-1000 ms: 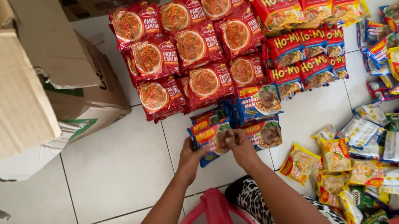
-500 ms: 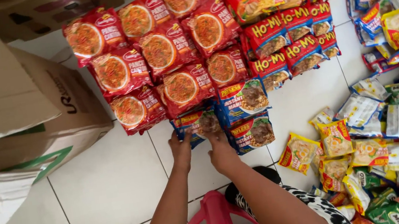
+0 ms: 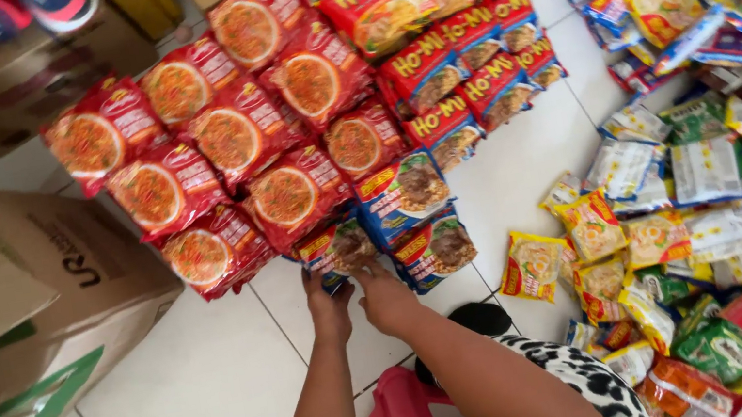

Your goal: The person sorts through a large pile of packaged food items on the floor, picking up individual packets, checking them, and organizing them into separate stacks by hand.

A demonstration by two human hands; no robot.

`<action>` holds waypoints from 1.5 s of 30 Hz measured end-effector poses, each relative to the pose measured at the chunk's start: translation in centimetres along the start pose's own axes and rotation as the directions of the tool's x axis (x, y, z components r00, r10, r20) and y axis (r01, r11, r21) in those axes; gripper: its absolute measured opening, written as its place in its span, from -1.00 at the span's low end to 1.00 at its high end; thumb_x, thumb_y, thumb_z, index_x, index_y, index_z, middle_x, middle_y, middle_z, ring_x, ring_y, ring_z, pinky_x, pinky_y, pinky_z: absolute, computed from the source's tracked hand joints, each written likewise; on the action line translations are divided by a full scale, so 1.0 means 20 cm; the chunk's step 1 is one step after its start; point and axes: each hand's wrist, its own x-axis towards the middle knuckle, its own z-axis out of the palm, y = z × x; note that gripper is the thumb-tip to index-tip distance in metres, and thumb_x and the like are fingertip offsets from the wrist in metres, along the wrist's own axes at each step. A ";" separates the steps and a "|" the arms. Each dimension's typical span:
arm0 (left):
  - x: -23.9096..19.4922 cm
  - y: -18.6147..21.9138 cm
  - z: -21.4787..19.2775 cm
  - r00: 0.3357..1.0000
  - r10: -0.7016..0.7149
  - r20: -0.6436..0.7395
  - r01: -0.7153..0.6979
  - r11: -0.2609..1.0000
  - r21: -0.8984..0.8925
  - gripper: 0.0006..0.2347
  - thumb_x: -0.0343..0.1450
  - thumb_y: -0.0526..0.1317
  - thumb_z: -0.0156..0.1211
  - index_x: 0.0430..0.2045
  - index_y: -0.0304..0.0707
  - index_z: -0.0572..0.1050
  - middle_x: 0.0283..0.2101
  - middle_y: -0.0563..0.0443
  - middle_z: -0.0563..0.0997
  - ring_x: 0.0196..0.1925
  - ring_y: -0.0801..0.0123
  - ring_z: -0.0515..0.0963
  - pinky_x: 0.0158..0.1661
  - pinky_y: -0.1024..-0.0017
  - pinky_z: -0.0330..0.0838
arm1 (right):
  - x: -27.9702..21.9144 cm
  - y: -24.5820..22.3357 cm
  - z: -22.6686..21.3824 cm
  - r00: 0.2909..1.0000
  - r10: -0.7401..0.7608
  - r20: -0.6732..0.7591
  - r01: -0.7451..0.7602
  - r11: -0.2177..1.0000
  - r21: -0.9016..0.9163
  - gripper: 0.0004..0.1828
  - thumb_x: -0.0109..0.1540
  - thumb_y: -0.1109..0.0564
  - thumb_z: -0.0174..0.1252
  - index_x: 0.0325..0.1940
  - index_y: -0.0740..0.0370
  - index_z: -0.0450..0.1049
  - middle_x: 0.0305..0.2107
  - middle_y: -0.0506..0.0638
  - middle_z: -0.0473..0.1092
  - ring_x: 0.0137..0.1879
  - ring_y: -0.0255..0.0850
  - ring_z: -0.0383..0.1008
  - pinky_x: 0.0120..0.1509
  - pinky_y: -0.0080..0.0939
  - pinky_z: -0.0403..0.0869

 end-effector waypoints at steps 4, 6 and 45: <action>0.17 -0.08 -0.17 0.996 -0.073 0.045 0.075 0.996 -0.041 -0.48 0.54 0.13 -0.06 0.34 -0.13 0.18 0.14 -0.13 0.47 -0.01 0.04 0.52 -0.19 0.08 0.53 | 0.06 0.12 0.15 0.995 -0.094 -0.038 0.093 0.995 -0.023 -0.31 0.22 0.18 0.20 0.43 0.18 0.20 0.37 0.28 0.14 0.42 0.19 0.22 0.41 0.09 0.31; -0.07 0.13 0.04 0.973 -0.156 -0.167 0.173 0.981 0.090 -0.47 0.52 0.17 -0.08 0.36 0.10 0.03 0.17 -0.02 0.37 -0.03 0.00 0.47 -0.19 0.04 0.50 | 0.05 0.07 0.08 0.995 -0.102 -0.023 0.101 0.994 -0.047 -0.36 0.22 0.19 0.18 0.40 0.17 0.25 0.32 0.26 0.22 0.39 0.17 0.27 0.39 0.08 0.34; -1.60 -1.24 1.84 0.815 -0.485 0.318 0.213 0.761 0.613 -0.90 0.51 -0.14 0.03 -0.32 -0.10 0.37 -0.44 0.11 0.47 -0.50 0.48 0.46 -0.49 0.47 0.35 | -1.00 2.65 -0.67 0.548 0.693 -0.469 0.029 0.544 0.839 -0.71 0.21 0.05 0.27 -0.04 0.22 0.56 -0.38 -0.04 0.52 -0.31 -0.27 0.49 -0.19 -0.23 0.46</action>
